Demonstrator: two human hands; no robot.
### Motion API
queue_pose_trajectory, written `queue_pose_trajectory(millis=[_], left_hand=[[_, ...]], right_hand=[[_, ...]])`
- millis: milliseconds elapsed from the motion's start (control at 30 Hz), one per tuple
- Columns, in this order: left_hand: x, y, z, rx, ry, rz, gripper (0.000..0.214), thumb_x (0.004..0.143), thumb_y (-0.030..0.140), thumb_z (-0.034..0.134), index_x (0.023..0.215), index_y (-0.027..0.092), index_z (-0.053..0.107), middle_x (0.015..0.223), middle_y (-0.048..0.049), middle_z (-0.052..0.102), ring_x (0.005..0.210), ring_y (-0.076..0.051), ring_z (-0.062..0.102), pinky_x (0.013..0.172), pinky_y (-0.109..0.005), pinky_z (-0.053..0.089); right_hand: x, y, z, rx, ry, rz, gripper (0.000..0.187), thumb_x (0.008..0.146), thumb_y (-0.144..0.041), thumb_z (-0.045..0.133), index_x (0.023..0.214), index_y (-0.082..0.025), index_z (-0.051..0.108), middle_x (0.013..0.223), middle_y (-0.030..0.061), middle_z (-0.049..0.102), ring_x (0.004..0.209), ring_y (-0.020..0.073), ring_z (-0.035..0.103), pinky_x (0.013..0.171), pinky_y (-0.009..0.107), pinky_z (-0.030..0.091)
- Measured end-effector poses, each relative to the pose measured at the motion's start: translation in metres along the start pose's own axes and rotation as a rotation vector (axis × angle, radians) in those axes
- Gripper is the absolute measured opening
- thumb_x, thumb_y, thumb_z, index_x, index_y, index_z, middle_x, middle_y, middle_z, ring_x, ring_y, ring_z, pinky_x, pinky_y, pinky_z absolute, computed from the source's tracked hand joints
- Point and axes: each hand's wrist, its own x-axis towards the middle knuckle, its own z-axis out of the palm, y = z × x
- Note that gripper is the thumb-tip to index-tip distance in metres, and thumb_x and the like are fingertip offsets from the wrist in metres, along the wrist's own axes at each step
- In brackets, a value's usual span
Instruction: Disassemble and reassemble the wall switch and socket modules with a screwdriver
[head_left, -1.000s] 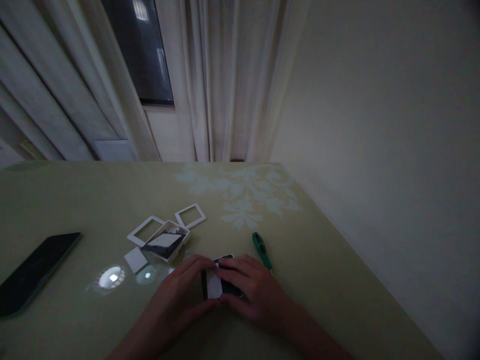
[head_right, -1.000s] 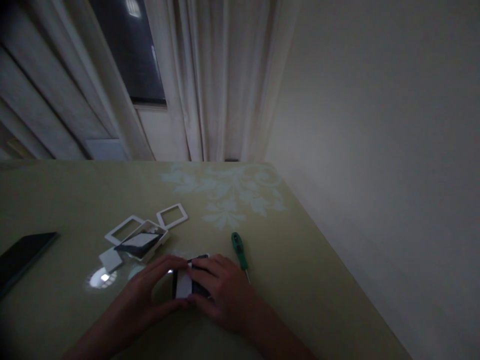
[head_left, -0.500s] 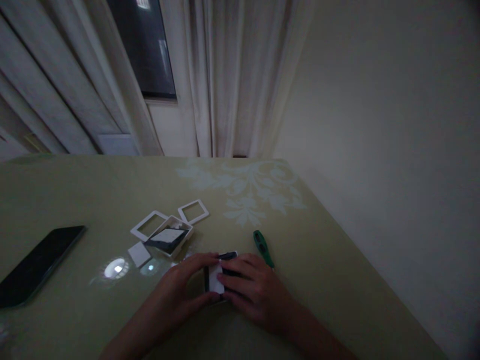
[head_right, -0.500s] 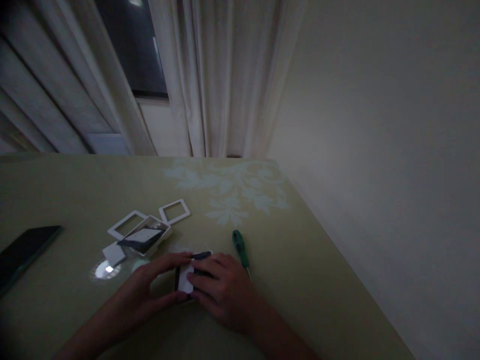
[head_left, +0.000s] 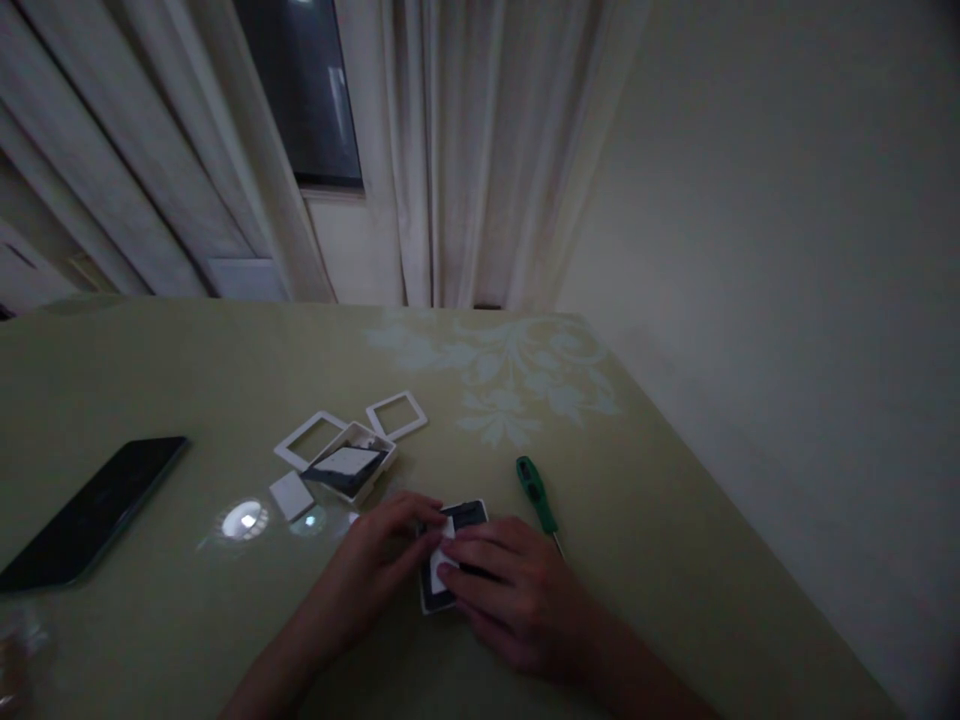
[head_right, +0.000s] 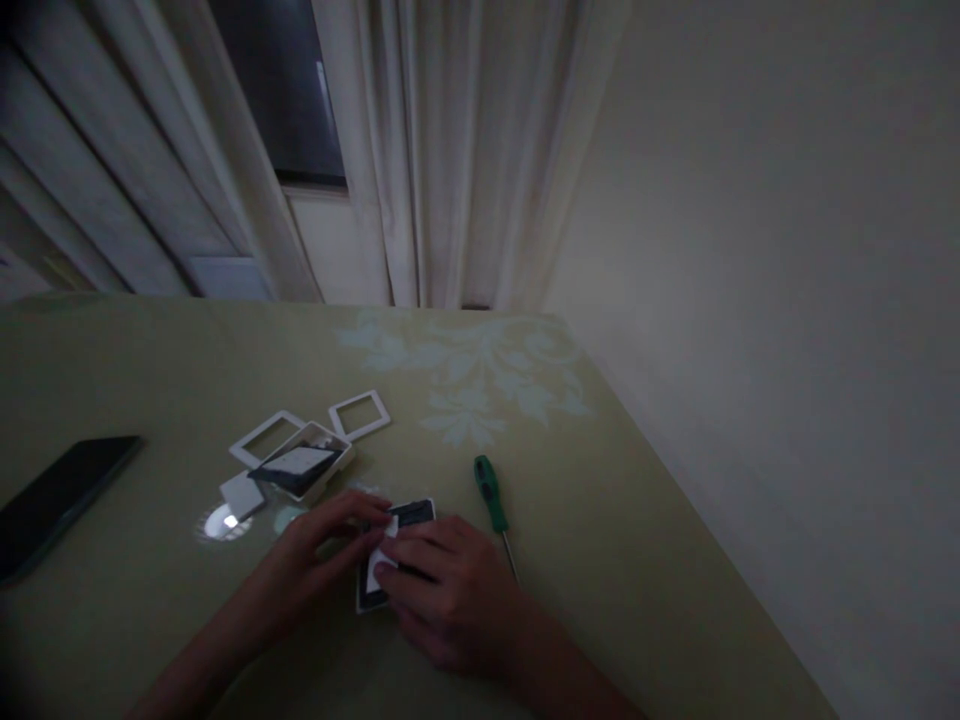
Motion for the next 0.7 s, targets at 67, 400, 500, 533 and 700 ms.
queue_pose_trajectory(millis=[67, 400, 500, 533, 700], left_hand=[[0.0008, -0.0015, 0.0023, -0.032, -0.001, -0.025, 0.014, 0.101, 0.035, 0.068, 0.104, 0.027, 0.078, 0.109, -0.0043, 0.082, 0.103, -0.024, 0.078, 0.090, -0.035, 0.065], [0.0063, -0.0035, 0.0071, -0.145, 0.005, -0.193, 0.021, 0.097, 0.043, 0.070, 0.102, 0.023, 0.077, 0.098, -0.0056, 0.083, 0.095, -0.025, 0.079, 0.085, -0.036, 0.064], [0.0075, -0.0038, 0.0067, -0.143, 0.007, -0.174, 0.022, 0.096, 0.043, 0.071, 0.100, 0.023, 0.079, 0.096, -0.0060, 0.083, 0.092, -0.025, 0.079, 0.082, -0.035, 0.063], [0.0075, -0.0035, 0.0067, -0.135, 0.012, -0.165, 0.022, 0.096, 0.043, 0.071, 0.100, 0.023, 0.080, 0.095, -0.0061, 0.082, 0.091, -0.025, 0.079, 0.082, -0.035, 0.063], [0.0061, 0.0000, 0.0071, -0.107, 0.024, -0.156, 0.024, 0.099, 0.043, 0.067, 0.101, 0.023, 0.080, 0.097, -0.0058, 0.082, 0.094, -0.024, 0.078, 0.084, -0.035, 0.063]], right_hand=[[0.0012, -0.0021, -0.0003, -0.005, -0.011, -0.028, 0.033, 0.105, -0.021, 0.062, 0.137, -0.016, 0.067, 0.132, 0.0100, 0.078, 0.125, 0.0239, 0.068, 0.104, 0.041, 0.056], [0.0040, -0.0092, -0.0030, -0.006, 0.034, -0.002, 0.028, 0.106, -0.027, 0.064, 0.130, -0.016, 0.070, 0.126, 0.0090, 0.080, 0.118, 0.0246, 0.072, 0.105, 0.040, 0.057], [0.0036, -0.0100, -0.0023, 0.013, 0.046, 0.020, 0.027, 0.106, -0.026, 0.065, 0.130, -0.017, 0.070, 0.127, 0.0084, 0.080, 0.120, 0.0233, 0.072, 0.108, 0.039, 0.057], [0.0033, -0.0096, -0.0018, 0.019, 0.051, 0.022, 0.026, 0.106, -0.025, 0.064, 0.130, -0.017, 0.071, 0.127, 0.0084, 0.080, 0.120, 0.0227, 0.073, 0.109, 0.038, 0.057], [0.0015, -0.0053, 0.0010, 0.009, 0.085, 0.033, 0.021, 0.110, -0.020, 0.058, 0.126, -0.017, 0.071, 0.121, 0.0094, 0.081, 0.119, 0.0222, 0.075, 0.105, 0.035, 0.061]])
